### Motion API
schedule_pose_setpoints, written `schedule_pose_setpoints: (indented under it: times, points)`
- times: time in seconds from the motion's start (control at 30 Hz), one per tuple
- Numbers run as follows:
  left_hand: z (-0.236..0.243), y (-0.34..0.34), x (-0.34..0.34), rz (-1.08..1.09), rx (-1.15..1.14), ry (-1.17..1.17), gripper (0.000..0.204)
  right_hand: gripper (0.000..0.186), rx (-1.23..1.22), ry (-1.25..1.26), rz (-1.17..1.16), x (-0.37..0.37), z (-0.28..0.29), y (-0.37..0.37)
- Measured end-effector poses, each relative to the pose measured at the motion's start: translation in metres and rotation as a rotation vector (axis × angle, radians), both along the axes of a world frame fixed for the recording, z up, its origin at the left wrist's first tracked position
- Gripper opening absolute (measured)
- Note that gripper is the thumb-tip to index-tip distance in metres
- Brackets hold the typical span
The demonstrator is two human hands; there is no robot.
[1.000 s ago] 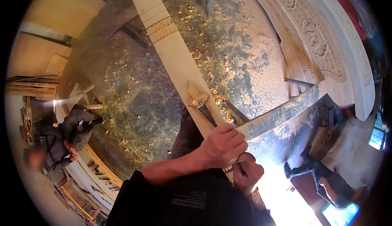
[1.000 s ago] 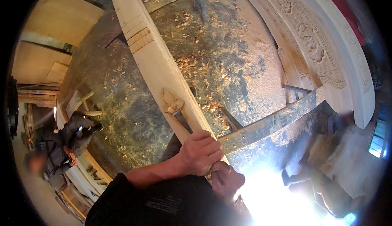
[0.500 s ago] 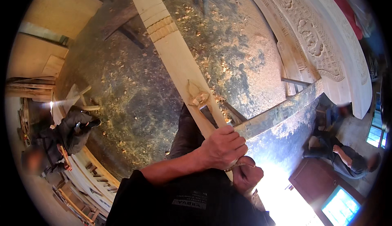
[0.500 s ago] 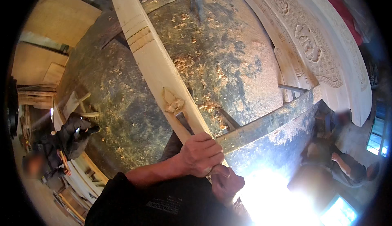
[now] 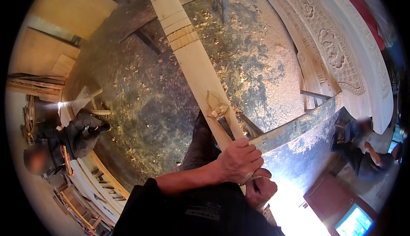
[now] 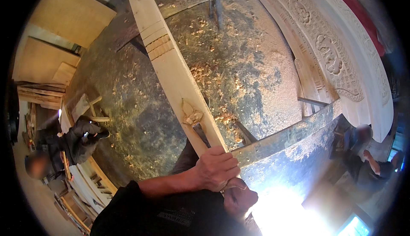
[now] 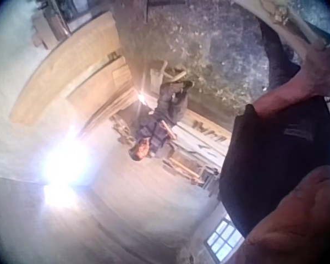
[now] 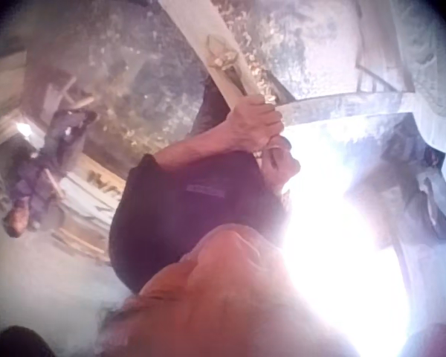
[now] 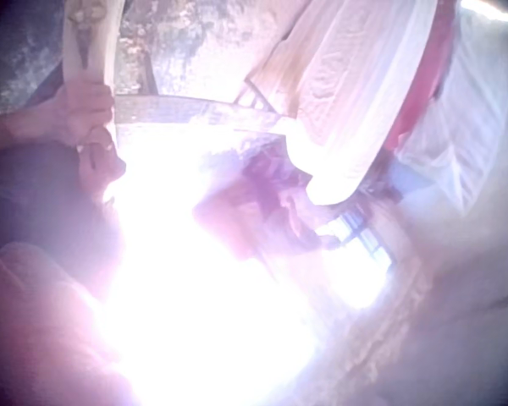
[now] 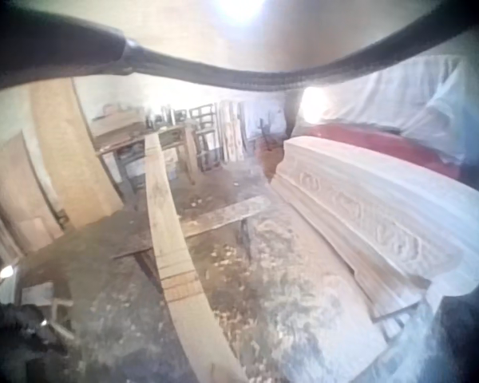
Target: The person carves decorative patterns into a long wooden plank using a chisel and their hands.
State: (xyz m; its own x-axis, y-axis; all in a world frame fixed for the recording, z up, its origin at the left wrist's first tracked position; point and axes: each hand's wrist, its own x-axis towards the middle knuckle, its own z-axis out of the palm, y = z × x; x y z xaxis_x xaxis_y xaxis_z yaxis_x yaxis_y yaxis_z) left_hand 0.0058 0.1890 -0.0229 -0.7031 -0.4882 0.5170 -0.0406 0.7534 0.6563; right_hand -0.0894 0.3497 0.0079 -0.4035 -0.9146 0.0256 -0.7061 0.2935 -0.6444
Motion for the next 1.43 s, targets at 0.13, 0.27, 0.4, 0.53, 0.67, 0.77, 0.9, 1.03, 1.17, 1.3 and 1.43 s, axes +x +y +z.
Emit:
schedule_pose_setpoints:
  times: [0.13,0.27,0.4,0.53,0.67,0.77,0.9,1.03,1.17,1.3,1.43]
  points:
    - [-0.001,0.002,-0.001,0.005,0.018,0.013,0.041,0.010,0.019,0.014,-0.011,0.000,0.000,-0.002]
    - [0.003,0.002,0.000,-0.003,0.007,-0.011,0.041,0.008,-0.018,-0.050,-0.058,0.005,0.005,-0.003]
    - [0.000,0.001,-0.003,0.030,-0.017,-0.009,0.042,0.012,-0.032,-0.109,-0.033,0.001,0.000,-0.003]
    - [0.000,-0.002,-0.004,0.066,-0.032,-0.002,0.042,0.039,-0.251,-0.007,0.048,-0.022,0.007,0.000]
    - [0.000,0.002,-0.003,0.058,-0.025,-0.010,0.042,0.074,-0.615,0.066,0.084,-0.023,-0.008,-0.008]
    - [0.000,-0.002,-0.004,0.053,-0.033,-0.023,0.043,0.075,-0.623,-0.031,0.049,-0.025,-0.010,-0.002]
    - [0.000,0.003,-0.005,0.054,-0.003,-0.010,0.043,0.078,-0.705,0.090,-0.003,-0.025,-0.014,0.001]
    - [-0.001,0.003,-0.003,0.072,-0.009,-0.008,0.041,0.076,-0.769,0.057,0.068,-0.028,-0.023,-0.015]
    - [0.001,-0.002,-0.002,0.066,0.004,0.021,0.041,0.076,-0.703,0.034,-0.010,-0.018,-0.016,-0.012]
    - [-0.001,0.000,0.001,0.058,-0.009,-0.016,0.041,0.082,-0.689,0.067,0.075,-0.021,-0.015,-0.019]
    - [-0.003,0.000,0.002,0.043,-0.010,-0.005,0.038,0.097,-0.689,-0.063,0.039,-0.010,-0.020,-0.003]
